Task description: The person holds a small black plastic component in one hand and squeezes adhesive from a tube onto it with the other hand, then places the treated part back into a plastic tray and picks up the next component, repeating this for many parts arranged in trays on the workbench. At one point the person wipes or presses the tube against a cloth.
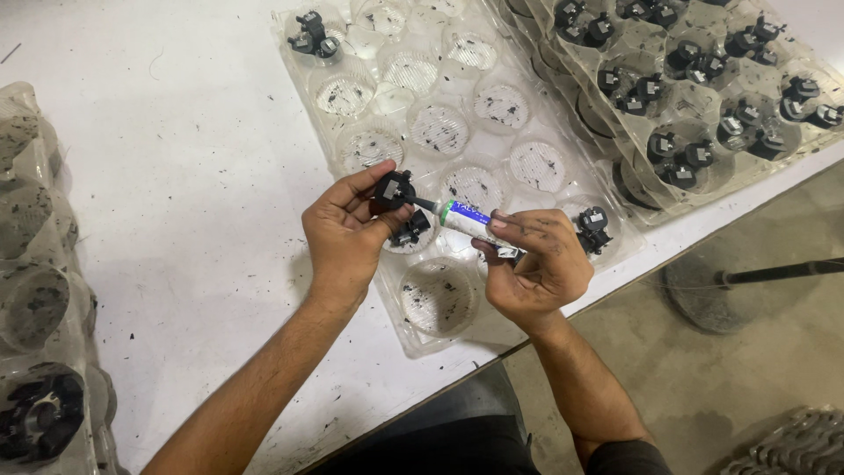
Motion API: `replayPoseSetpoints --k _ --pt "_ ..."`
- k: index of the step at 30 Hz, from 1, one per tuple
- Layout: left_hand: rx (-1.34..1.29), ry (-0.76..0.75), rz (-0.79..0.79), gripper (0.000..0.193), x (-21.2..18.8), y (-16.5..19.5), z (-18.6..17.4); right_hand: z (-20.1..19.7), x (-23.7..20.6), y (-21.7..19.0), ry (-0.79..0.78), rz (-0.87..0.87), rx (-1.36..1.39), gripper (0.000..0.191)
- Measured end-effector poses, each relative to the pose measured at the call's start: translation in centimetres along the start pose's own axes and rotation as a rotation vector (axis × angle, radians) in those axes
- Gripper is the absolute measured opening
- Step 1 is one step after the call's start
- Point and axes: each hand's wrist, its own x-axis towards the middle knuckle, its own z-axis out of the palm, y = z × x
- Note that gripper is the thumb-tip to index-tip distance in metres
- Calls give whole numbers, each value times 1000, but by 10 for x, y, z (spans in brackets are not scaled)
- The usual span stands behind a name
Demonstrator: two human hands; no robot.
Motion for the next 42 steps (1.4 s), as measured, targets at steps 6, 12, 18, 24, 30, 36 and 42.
replayPoseSetpoints --k 6,12,18,24,30,36,42 --pt "-193 -62 -49 44 -7 -10 2 2 -10 2 7 131 93 35" --pt "-264 -136 -139 39 -13 -14 5 2 -17 6 93 146 167 35" --pt "-272 -165 -165 39 -14 -18 6 2 -16 7 58 119 122 37" --pt "-303 -181 -207 43 -16 -22 2 1 -17 9 60 137 128 37" --pt "-357 -201 -228 46 -14 -26 0 0 -19 9 55 159 130 36" --pt "-386 -215 -242 45 -15 -27 -1 -2 -18 8 43 202 188 32" --pt "-477 -227 -278 41 -16 -30 -4 -4 -14 10 15 190 143 29"
